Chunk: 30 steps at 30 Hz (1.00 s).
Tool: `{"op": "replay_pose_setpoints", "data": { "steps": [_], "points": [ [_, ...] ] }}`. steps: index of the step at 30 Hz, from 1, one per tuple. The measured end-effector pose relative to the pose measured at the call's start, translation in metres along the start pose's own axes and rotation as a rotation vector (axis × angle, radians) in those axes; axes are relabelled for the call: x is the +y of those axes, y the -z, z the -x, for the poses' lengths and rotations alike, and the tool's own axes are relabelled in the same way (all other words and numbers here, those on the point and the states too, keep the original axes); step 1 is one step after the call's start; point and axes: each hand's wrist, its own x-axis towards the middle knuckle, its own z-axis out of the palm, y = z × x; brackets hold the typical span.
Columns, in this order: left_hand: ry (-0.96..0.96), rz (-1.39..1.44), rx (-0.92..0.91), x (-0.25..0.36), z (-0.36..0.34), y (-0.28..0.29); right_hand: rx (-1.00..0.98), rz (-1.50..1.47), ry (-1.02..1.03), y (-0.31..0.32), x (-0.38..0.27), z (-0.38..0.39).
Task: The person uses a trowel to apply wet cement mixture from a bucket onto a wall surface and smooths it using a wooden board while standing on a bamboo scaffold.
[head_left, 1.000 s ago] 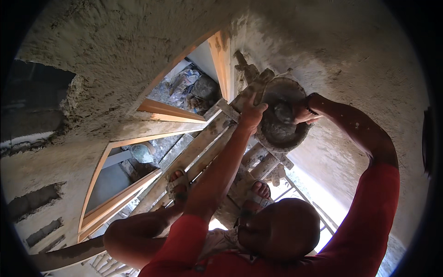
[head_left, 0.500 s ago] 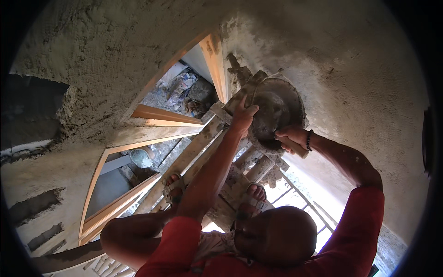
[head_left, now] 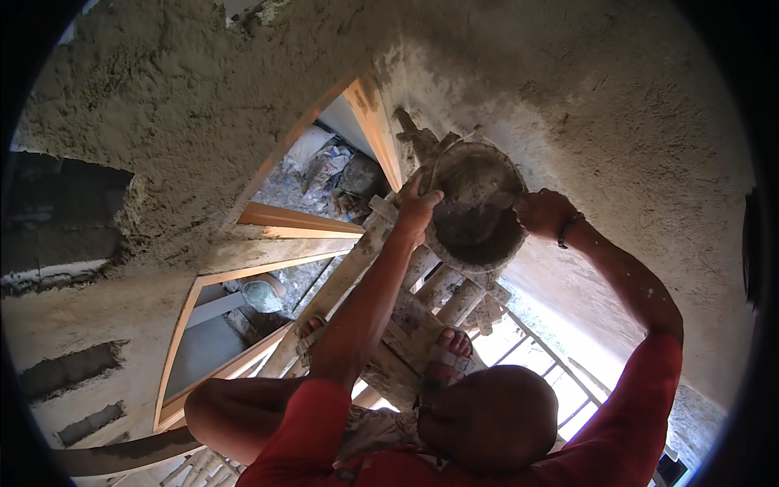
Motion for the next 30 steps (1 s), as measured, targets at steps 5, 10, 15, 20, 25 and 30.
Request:
{"op": "replay_pose_setpoints", "data": {
  "steps": [5, 10, 15, 20, 25, 30],
  "points": [
    [0.037, 0.016, -0.011, 0.01, 0.005, 0.001, 0.108, -0.02, -0.264, 0.023, -0.037, 0.004],
    [0.0, -0.082, 0.048, -0.006, -0.005, 0.009, 0.054, 0.061, -0.029, 0.003, -0.071, -0.021],
    [-0.056, -0.247, 0.131, -0.015, -0.005, 0.031, 0.03, 0.02, 0.166, 0.06, -0.086, 0.016],
    [0.001, -0.217, 0.08, -0.009, -0.005, 0.009, -0.108, 0.045, 0.014, -0.015, -0.059, -0.01],
    [0.034, -0.141, 0.088, -0.001, 0.001, 0.014, -0.057, 0.072, -0.036, 0.031, -0.056, -0.009],
    [0.051, -0.1, 0.064, 0.004, 0.001, 0.008, 0.128, 0.1, -0.227, 0.063, -0.047, 0.006]
  ]
}}
